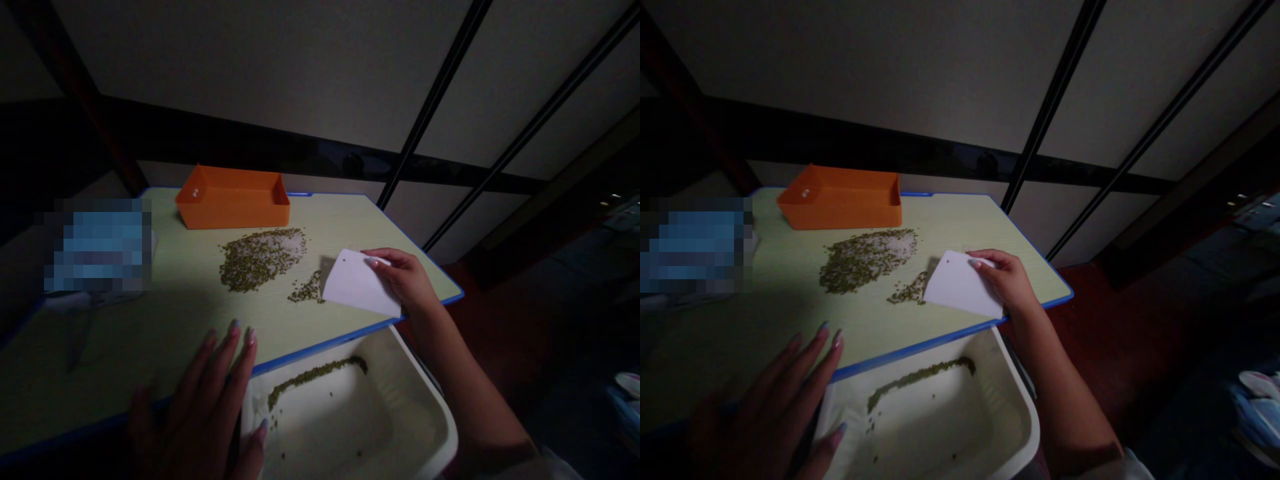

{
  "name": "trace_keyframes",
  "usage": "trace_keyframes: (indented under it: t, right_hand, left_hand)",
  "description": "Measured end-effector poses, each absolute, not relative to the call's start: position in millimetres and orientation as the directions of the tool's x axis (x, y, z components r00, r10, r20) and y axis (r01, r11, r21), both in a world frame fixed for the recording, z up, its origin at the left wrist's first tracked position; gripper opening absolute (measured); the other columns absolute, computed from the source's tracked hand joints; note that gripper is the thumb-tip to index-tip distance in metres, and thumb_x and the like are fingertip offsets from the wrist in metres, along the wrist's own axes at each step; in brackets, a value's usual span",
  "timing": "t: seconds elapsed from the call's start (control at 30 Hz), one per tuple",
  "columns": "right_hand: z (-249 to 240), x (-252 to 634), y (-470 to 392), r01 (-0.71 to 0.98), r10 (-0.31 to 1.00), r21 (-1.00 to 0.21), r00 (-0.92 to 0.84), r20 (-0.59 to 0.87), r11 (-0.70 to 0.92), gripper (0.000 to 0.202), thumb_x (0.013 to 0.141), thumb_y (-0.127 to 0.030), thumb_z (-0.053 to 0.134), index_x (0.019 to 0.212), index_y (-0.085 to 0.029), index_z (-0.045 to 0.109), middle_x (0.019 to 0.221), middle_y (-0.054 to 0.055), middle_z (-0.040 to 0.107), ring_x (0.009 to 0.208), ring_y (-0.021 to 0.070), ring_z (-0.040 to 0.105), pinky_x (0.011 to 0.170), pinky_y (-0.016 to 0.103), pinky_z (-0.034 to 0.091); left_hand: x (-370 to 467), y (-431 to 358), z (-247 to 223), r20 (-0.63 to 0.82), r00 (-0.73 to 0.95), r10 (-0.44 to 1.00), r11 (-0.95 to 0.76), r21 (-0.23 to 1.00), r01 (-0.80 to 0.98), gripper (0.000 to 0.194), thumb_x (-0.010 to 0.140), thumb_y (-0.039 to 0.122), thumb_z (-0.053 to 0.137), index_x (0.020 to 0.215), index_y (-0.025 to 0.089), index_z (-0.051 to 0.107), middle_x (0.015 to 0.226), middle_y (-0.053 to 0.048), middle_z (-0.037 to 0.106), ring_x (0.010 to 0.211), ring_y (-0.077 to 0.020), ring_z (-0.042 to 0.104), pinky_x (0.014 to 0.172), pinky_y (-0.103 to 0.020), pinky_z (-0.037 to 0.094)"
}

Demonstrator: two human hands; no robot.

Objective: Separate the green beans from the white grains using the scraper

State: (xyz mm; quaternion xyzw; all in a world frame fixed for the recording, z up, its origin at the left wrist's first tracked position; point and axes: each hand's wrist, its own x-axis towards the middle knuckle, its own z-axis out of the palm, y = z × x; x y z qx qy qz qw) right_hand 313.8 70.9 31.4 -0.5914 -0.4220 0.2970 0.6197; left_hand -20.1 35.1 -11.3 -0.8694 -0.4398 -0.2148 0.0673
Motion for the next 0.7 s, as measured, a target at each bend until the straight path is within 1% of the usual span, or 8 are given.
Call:
trace_keyframes:
  t: [0.17, 0.27, 0.37, 0.5, 0.7]
  right_hand:
    - [32.9, 312.9, 69.4, 0.113, 0.883, -0.986, 0.44, 0.162, 0.124, 0.02, 0.063, -0.031, 0.083, 0.081, -0.023, 0.081, 0.087, 0.004, 0.079, 0.066, 0.013, 0.062, 0.063, 0.027, 0.045]
    - [33.6, 311.9, 68.8, 0.097, 0.886, -0.987, 0.436, 0.156, 0.126, 0.02, 0.062, -0.03, 0.084, 0.081, -0.024, 0.081, 0.085, 0.004, 0.079, 0.065, 0.0123, 0.062, 0.062, 0.026, 0.045]
    - [34.5, 311.0, 68.6, 0.094, 0.873, -0.987, 0.461, 0.158, 0.128, 0.02, 0.061, -0.031, 0.084, 0.079, -0.023, 0.081, 0.086, 0.004, 0.079, 0.065, 0.013, 0.062, 0.061, 0.027, 0.045]
    - [35.5, 310.1, 68.7, 0.1, 0.852, -0.989, 0.504, 0.142, 0.106, 0.021, 0.06, -0.031, 0.084, 0.08, -0.023, 0.08, 0.081, 0.005, 0.078, 0.063, 0.0135, 0.061, 0.058, 0.027, 0.044]
    - [34.6, 310.0, 69.0, 0.108, 0.869, -0.989, 0.475, 0.138, 0.098, 0.023, 0.06, -0.031, 0.084, 0.08, -0.022, 0.081, 0.086, 0.005, 0.079, 0.065, 0.0137, 0.062, 0.059, 0.027, 0.044]
  left_hand:
    - [-22.2, 36.0, -13.9, 0.42, 0.529, 0.738, -0.612, 0.087, 0.786, 0.074, 0.082, 0.028, 0.045, 0.151, 0.026, 0.016, 0.152, -0.017, 0.045, 0.136, -0.0434, 0.043, 0.105, -0.076, 0.021]
    - [-22.9, 36.2, -16.1, 0.411, 0.521, 0.749, -0.608, 0.112, 0.786, 0.076, 0.082, 0.027, 0.044, 0.151, 0.027, 0.014, 0.154, -0.016, 0.043, 0.138, -0.0432, 0.042, 0.105, -0.076, 0.021]
    - [-22.5, 35.3, -15.5, 0.403, 0.514, 0.757, -0.603, 0.128, 0.788, 0.077, 0.081, 0.027, 0.045, 0.152, 0.028, 0.014, 0.154, -0.015, 0.044, 0.137, -0.0432, 0.043, 0.106, -0.076, 0.019]
    - [-21.7, 34.6, -13.6, 0.407, 0.506, 0.76, -0.597, 0.13, 0.792, 0.077, 0.081, 0.028, 0.047, 0.151, 0.029, 0.015, 0.154, -0.014, 0.044, 0.137, -0.043, 0.042, 0.106, -0.076, 0.019]
    - [-21.9, 34.7, -13.7, 0.411, 0.513, 0.754, -0.598, 0.104, 0.795, 0.075, 0.081, 0.028, 0.044, 0.151, 0.028, 0.015, 0.152, -0.015, 0.047, 0.137, -0.0416, 0.043, 0.104, -0.072, 0.021]
